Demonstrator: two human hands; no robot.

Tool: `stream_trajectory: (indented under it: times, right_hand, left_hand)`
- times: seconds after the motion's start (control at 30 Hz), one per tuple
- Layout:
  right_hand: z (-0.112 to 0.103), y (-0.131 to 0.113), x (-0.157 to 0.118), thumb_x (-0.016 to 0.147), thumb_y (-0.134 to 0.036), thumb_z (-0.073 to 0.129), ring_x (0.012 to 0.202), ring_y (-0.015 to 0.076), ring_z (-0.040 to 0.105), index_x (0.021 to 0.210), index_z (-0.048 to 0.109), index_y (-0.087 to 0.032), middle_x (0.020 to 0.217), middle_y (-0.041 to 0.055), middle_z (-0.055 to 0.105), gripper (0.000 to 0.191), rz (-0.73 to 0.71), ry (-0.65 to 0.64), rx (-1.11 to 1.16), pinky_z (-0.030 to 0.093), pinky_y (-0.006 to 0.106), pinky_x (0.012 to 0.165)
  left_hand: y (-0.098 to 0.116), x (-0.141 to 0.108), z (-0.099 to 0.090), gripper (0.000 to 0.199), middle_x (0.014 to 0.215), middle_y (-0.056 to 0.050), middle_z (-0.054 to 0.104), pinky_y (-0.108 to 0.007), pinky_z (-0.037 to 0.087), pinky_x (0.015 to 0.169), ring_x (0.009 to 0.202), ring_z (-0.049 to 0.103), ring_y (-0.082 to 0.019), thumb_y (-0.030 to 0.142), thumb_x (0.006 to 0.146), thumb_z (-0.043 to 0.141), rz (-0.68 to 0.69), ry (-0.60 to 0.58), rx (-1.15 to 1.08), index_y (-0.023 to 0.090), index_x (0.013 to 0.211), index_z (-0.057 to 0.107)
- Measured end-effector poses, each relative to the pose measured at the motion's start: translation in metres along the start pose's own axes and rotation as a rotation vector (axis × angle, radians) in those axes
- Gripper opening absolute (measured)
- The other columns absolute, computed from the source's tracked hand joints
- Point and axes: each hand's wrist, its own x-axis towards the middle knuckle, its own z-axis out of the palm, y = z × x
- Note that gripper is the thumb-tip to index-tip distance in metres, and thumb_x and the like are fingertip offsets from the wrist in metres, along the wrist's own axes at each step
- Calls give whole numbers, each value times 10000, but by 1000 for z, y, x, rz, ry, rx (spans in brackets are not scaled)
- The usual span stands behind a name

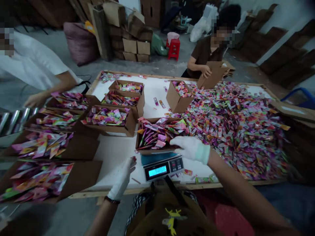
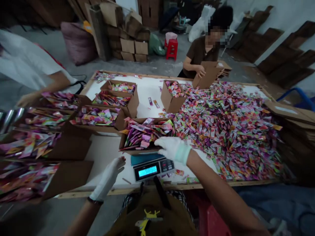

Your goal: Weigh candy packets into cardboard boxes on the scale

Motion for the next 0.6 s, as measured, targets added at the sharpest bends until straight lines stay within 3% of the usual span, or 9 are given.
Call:
stream_trajectory:
  times: [0.1,0.2,0.37,0.6]
  right_hand:
    - [-13,18,-26,991,-264,651,1265,299,739,1428,695,-203,1405,135,746,443,-80,391,126,589,467,1128]
    - [-28,31,-33,960,-234,643,1178,314,762,1482,632,-206,1421,155,708,522,-116,564,117,640,507,1046]
    - [-41,26,-19,926,-198,649,1399,355,637,1539,577,-214,1468,156,656,618,-230,536,21,565,555,1185]
    - [-31,11,15,896,-151,603,1385,327,635,1607,527,-257,1575,120,556,723,-249,335,9,603,515,1137]
  left_hand:
    - [-21,-10,-23,363,1239,-181,771,-491,523,1096,1238,715,-354,484,812,707,-74,118,-46,190,1021,744]
    - [-34,-14,-42,341,1167,-146,770,-433,532,1047,1157,730,-300,443,808,691,-129,160,-59,186,1030,732]
    - [-40,-19,-51,346,1130,-131,765,-375,536,978,1113,735,-261,423,828,678,-146,194,-72,182,1071,730]
    - [-54,-22,-40,449,1192,-166,762,-393,560,962,1160,737,-295,484,804,703,-109,159,-71,167,1121,715]
